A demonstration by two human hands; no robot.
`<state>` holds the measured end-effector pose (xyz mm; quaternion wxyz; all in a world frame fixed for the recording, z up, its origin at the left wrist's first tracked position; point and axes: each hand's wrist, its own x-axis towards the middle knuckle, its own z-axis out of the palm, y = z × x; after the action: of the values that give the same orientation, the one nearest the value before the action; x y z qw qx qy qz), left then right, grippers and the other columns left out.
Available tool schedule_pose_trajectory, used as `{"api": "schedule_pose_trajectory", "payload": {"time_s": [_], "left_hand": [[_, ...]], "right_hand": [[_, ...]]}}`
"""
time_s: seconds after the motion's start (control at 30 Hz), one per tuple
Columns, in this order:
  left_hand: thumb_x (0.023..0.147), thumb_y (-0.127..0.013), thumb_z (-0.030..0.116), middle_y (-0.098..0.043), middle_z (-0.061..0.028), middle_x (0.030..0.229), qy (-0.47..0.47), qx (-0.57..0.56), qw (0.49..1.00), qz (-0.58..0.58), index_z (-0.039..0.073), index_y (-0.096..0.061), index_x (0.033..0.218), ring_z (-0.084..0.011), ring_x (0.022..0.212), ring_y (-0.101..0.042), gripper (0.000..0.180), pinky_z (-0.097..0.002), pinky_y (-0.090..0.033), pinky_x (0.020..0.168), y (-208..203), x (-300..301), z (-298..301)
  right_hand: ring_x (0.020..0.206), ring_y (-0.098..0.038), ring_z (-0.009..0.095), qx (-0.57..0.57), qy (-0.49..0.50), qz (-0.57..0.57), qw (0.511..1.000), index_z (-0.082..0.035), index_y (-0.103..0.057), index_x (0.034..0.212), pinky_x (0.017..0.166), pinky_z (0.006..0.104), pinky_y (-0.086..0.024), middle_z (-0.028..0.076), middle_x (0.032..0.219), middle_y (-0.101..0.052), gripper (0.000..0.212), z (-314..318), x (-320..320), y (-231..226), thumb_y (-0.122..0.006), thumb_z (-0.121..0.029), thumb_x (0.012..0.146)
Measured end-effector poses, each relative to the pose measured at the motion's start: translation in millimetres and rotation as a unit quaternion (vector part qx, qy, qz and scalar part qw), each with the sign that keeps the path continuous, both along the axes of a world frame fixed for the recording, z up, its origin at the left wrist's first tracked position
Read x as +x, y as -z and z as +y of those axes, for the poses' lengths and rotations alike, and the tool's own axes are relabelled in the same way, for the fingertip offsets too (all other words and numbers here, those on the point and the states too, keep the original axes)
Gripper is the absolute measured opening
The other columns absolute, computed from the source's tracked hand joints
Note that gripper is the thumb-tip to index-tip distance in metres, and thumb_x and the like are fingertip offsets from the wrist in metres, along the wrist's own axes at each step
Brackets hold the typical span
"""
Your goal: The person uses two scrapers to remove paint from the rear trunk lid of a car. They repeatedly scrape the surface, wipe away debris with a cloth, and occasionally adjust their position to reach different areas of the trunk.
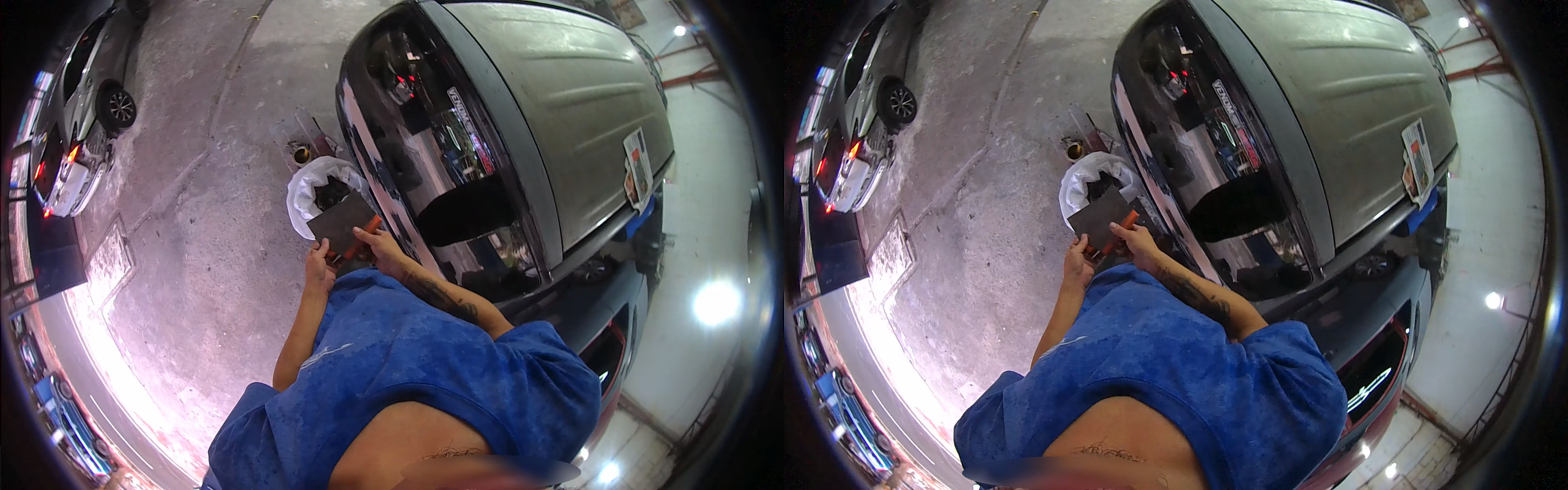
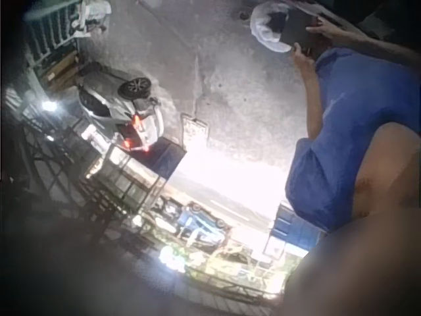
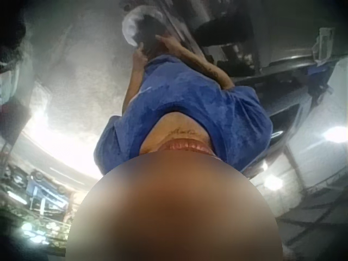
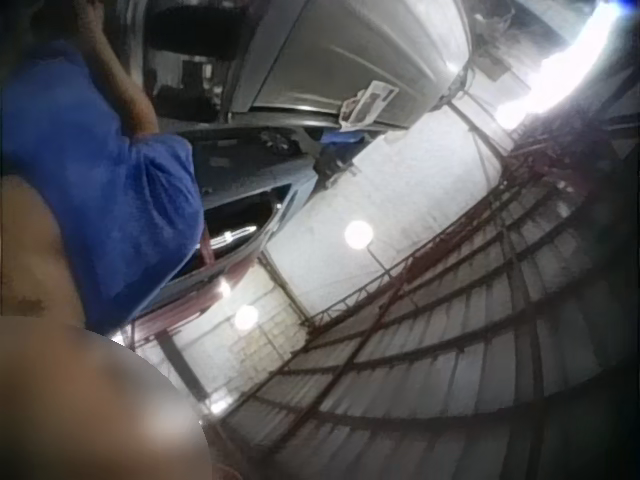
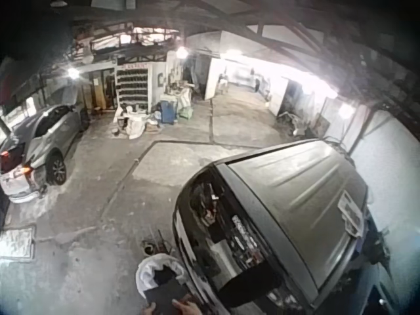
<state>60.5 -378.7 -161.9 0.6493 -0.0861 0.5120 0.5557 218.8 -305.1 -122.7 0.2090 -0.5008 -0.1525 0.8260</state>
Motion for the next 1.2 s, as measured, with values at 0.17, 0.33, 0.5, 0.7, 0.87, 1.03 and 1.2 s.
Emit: {"api": "schedule_pose_trajectory", "payload": {"time_s": [0.17,0.33,0.5,0.7,0.87,1.03,1.2], "left_hand": [[0.099,-0.047,0.025,-0.065,-0.0033,0.095,0.005,-0.005,1.000,-0.006,0.012,-0.056,0.106,-0.0190,0.087,-0.064,0.017,-0.0399,-0.052,0.078,3.3,-3.9,10.8],[0.097,-0.051,0.025,-0.065,-0.0049,0.094,0.049,0.058,0.996,0.049,0.010,-0.056,0.107,-0.0199,0.083,-0.065,0.018,-0.0391,-0.054,0.073,4.6,-7.6,21.1],[0.095,-0.057,0.022,-0.066,-0.0058,0.094,0.156,0.090,0.979,0.091,0.009,-0.054,0.106,-0.0236,0.082,-0.066,0.018,-0.0440,-0.055,0.070,8.4,-9.1,24.7],[0.095,-0.055,0.028,-0.063,-0.0075,0.093,0.046,-0.011,0.995,0.089,0.009,-0.051,0.105,-0.0224,0.079,-0.064,0.021,-0.0417,-0.056,0.066,26.1,-21.3,30.0],[0.098,-0.046,0.032,-0.061,-0.0098,0.085,0.034,-0.095,0.988,0.115,0.006,-0.050,0.106,-0.0232,0.069,-0.061,0.027,-0.0387,-0.051,0.057,78.2,-62.3,26.8],[0.100,-0.039,0.034,-0.058,-0.0117,0.074,0.049,-0.189,0.975,0.107,0.001,-0.050,0.104,-0.0225,0.057,-0.056,0.035,-0.0360,-0.044,0.048,125.9,-96.5,21.5],[0.100,-0.036,0.028,-0.057,-0.0146,0.074,0.074,-0.196,0.973,0.094,-0.003,-0.051,0.106,-0.0220,0.055,-0.053,0.035,-0.0335,-0.042,0.046,160.4,-105.9,21.2]], "right_hand": [[0.073,-0.062,0.015,0.034,-0.048,-0.037,0.998,-0.007,-0.061,0.100,0.062,0.0313,-0.050,0.005,0.088,-0.064,0.028,5.8,-3.1,-6.2,-0.068,-0.031,0.087],[0.074,-0.066,0.021,0.061,-0.017,-0.069,0.996,-0.001,-0.061,0.096,0.062,0.0339,-0.053,0.010,0.087,-0.066,0.028,13.0,-4.4,-5.5,-0.065,-0.028,0.089],[0.076,-0.064,0.019,0.075,-0.017,-0.078,0.994,0.000,-0.062,0.097,0.064,0.0321,-0.052,0.009,0.088,-0.066,0.026,18.0,-2.6,-3.0,-0.063,-0.025,0.090],[0.079,-0.060,0.014,0.175,-0.101,-0.105,0.974,-0.001,-0.063,0.106,0.068,0.0273,-0.050,0.006,0.092,-0.064,0.031,18.9,15.3,2.6,-0.063,-0.028,0.091],[0.071,-0.060,0.013,0.159,-0.070,-0.172,0.970,-0.002,-0.064,0.107,0.059,0.0268,-0.048,0.005,0.088,-0.065,0.031,19.5,59.5,11.4,-0.063,-0.027,0.090],[0.074,-0.064,0.015,0.174,-0.004,-0.311,0.934,0.001,-0.067,0.099,0.060,0.0300,-0.051,0.008,0.084,-0.068,0.031,-7.0,130.9,52.9,-0.064,-0.027,0.086],[0.061,-0.067,0.023,0.133,-0.040,-0.472,0.871,0.001,-0.069,0.089,0.057,0.0339,-0.052,0.015,0.069,-0.066,0.039,-77.6,210.7,108.9,-0.063,-0.037,0.078]]}}
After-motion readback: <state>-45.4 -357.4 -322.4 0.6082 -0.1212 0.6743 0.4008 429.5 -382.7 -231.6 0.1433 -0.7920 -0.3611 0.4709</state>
